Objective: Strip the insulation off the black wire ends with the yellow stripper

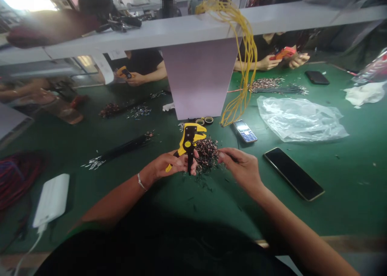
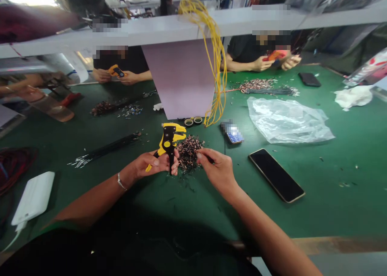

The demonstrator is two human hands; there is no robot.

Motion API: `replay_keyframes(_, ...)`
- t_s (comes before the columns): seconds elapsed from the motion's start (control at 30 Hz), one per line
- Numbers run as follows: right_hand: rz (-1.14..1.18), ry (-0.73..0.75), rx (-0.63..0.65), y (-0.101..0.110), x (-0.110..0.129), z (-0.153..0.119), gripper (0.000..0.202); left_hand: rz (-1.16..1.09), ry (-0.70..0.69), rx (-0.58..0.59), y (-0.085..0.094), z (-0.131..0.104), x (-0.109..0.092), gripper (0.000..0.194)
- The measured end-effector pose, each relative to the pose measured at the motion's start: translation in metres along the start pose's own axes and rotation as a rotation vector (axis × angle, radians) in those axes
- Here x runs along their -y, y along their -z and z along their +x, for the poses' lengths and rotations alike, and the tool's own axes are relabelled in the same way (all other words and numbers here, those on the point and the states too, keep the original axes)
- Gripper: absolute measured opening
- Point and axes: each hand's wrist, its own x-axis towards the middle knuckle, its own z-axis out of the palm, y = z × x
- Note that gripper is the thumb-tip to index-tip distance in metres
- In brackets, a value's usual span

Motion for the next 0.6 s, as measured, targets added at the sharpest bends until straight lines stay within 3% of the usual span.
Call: replay_keyframes(0.6, 0.007, -0.038, 0.022, -0.004, -0.007, 0.003, 0.016, 0.030, 0.080, 0.067, -0.011, -0.005, 0.017, 0.055)
